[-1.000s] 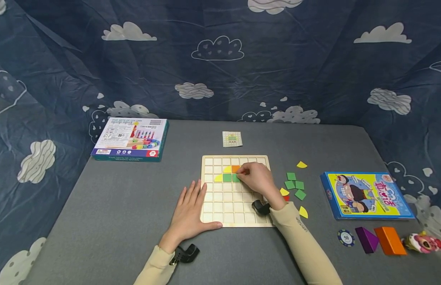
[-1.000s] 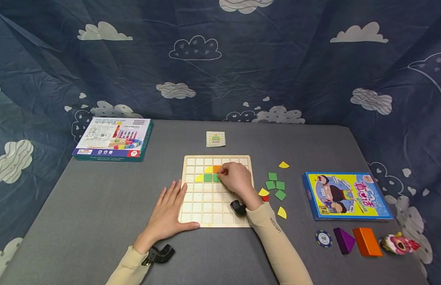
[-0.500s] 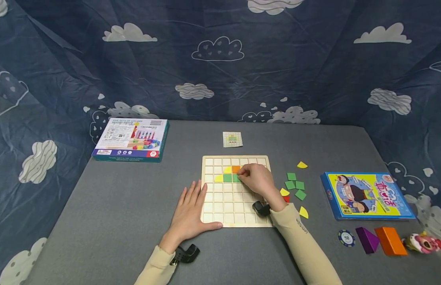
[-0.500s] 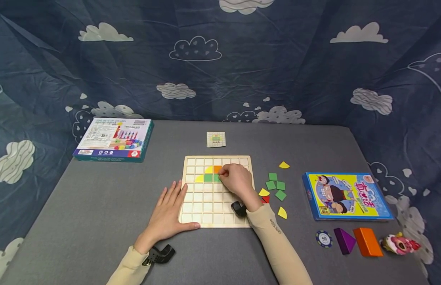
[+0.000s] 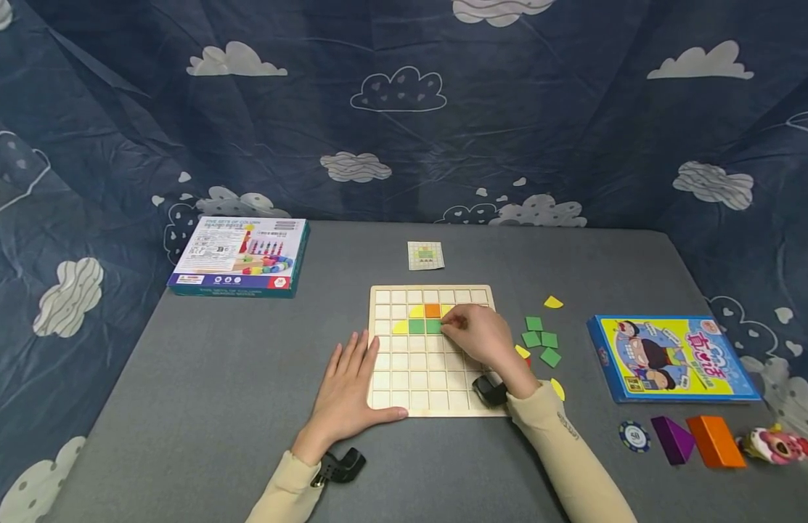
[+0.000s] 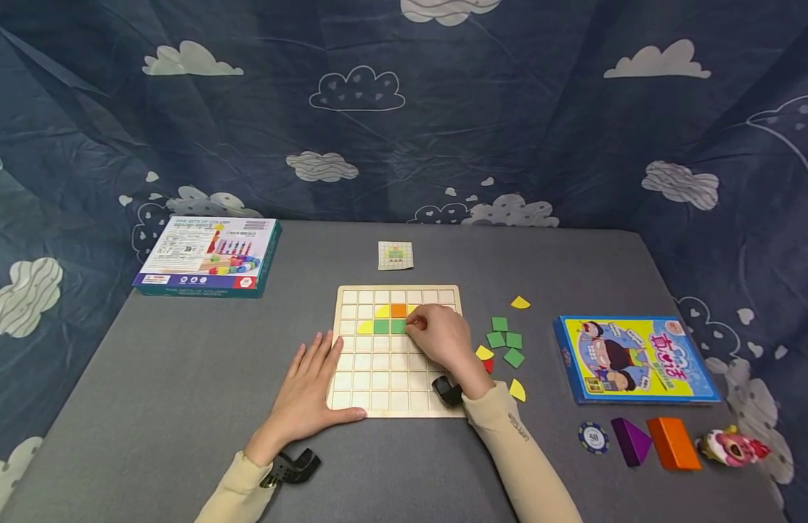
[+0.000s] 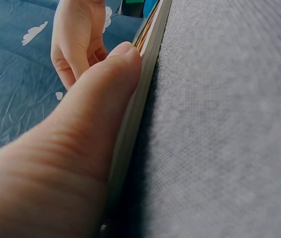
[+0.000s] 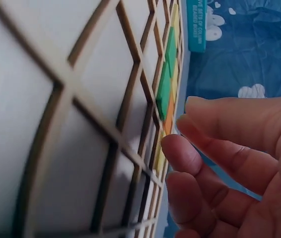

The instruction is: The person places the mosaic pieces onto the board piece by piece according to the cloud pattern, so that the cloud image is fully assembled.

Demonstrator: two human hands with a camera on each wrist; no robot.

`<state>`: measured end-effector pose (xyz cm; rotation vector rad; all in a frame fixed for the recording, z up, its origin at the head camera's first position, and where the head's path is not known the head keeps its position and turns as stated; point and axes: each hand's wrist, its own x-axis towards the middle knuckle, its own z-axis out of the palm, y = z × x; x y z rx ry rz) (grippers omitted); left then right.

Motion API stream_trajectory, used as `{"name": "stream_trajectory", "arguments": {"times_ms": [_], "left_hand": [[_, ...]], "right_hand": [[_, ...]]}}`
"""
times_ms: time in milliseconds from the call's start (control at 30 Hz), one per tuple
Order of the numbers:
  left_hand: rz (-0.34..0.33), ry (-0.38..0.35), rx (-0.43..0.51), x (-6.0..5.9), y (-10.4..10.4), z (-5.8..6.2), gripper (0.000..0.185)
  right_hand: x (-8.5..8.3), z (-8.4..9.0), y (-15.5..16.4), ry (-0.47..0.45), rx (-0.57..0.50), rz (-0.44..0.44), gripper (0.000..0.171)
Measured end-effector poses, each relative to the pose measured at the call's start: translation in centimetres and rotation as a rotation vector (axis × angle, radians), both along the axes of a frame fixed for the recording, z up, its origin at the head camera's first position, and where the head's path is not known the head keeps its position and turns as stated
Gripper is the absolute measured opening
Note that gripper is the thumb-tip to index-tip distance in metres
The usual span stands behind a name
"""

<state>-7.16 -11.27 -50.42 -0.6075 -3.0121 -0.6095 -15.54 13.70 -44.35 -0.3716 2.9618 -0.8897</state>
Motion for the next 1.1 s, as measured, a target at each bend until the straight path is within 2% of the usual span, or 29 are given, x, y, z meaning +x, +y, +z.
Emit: {"name": "stream_trajectory", "arguments": {"times_ms": [233,567,767,1100], "left_hand": [[0.0,0.014,-0.002,0.0,0.0,0.0,0.118],[0.001,0.001,-0.01,0.0,0.1,0.1,0.119],[0.001,-0.005,-0.011,0.0,0.2,0.2,0.118],[0.0,0.002,-0.016,0.0,0.1,0.2,0.118]], "right_hand": [[-0.2,0.8,2.3,0.043,-0.018,-0.088,0.014],[-0.2,1.0,7.5,0.066,0.025,-0.251,0.028],[0.1,1.4,10.1,0.002,0.047,-0.342,0.038],[-0.1,1.0,11.6,-0.104,0.119,-0.346,0.043]]}}
